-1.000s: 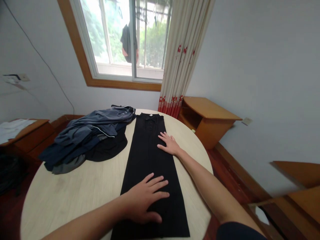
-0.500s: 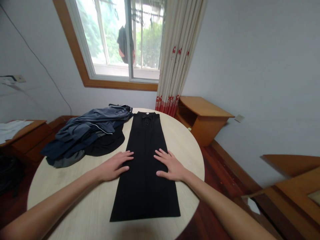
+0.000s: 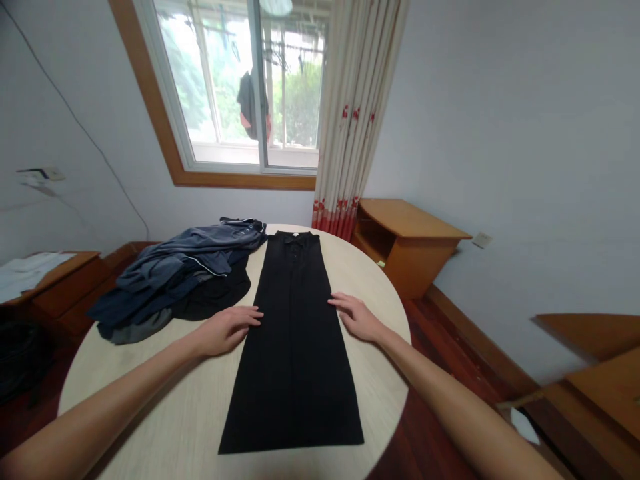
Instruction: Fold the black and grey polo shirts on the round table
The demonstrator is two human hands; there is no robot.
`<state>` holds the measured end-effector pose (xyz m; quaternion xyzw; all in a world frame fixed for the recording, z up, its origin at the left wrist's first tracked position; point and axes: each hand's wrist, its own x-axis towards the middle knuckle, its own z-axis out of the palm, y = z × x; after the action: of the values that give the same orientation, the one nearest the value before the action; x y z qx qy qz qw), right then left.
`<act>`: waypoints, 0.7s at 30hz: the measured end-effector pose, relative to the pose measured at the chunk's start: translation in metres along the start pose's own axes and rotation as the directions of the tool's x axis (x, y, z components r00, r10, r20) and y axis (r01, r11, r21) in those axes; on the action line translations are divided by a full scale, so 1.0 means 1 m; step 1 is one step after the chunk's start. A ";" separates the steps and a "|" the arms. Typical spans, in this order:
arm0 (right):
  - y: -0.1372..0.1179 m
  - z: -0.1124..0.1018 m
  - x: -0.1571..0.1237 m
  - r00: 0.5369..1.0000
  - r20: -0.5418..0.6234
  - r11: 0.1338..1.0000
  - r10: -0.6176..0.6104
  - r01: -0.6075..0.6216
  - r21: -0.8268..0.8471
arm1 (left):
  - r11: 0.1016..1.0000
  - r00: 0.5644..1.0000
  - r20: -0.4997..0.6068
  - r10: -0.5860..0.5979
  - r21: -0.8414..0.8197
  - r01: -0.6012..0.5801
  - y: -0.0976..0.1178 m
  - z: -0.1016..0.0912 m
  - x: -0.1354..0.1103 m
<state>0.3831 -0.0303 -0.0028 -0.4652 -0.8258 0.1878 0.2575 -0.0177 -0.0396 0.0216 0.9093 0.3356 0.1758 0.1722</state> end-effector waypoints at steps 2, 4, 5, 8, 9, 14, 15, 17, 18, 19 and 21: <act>-0.001 -0.001 0.003 0.998 0.051 0.999 -0.032 0.031 0.024 | 1.000 0.999 0.033 -0.001 -0.032 0.002 -0.002 -0.003 0.004; -0.007 -0.003 0.000 0.992 0.107 0.997 -0.064 0.058 0.053 | 0.997 0.996 0.087 0.014 -0.072 -0.008 -0.001 -0.005 0.003; -0.012 -0.003 -0.003 0.989 0.130 0.996 -0.074 0.066 0.065 | 0.996 0.993 0.116 0.026 -0.092 -0.015 0.002 -0.006 0.001; -0.025 -0.003 -0.015 0.975 0.205 0.995 -0.087 0.074 0.074 | 0.990 0.985 0.163 0.060 -0.137 -0.038 0.010 -0.004 -0.007; -0.029 -0.002 -0.019 0.970 0.227 0.995 -0.089 0.074 0.070 | 0.988 0.985 0.156 0.067 -0.147 -0.044 0.012 -0.002 -0.011; -0.052 0.003 -0.038 0.962 0.243 0.986 -0.124 0.092 0.140 | 0.977 0.991 0.108 0.078 -0.206 -0.054 0.027 0.006 -0.025; -0.059 0.002 -0.041 0.959 0.249 0.980 -0.133 0.090 0.175 | 0.972 0.990 0.111 0.084 -0.229 -0.057 0.032 0.005 -0.028; -0.076 -0.005 -0.046 0.939 0.306 0.962 -0.157 0.075 0.264 | 0.954 0.985 0.134 0.109 -0.294 -0.066 0.046 -0.002 -0.033; -0.086 -0.011 -0.047 0.918 0.355 0.946 -0.176 0.057 0.319 | 0.940 0.980 0.158 0.120 -0.335 -0.061 0.054 -0.009 -0.035; -0.095 -0.019 -0.047 0.890 0.411 0.924 -0.199 0.031 0.380 | 0.924 0.973 0.191 0.128 -0.379 -0.048 0.063 -0.017 -0.037; -0.112 -0.037 -0.042 0.825 0.507 0.864 -0.251 -0.045 0.502 | 0.877 0.958 0.255 0.134 -0.481 0.005 0.077 -0.036 -0.035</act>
<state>0.3488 -0.1195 0.0776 -0.2618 -0.8131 0.5044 0.1260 -0.0162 -0.1110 0.0789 0.8653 0.2235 0.1280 0.4301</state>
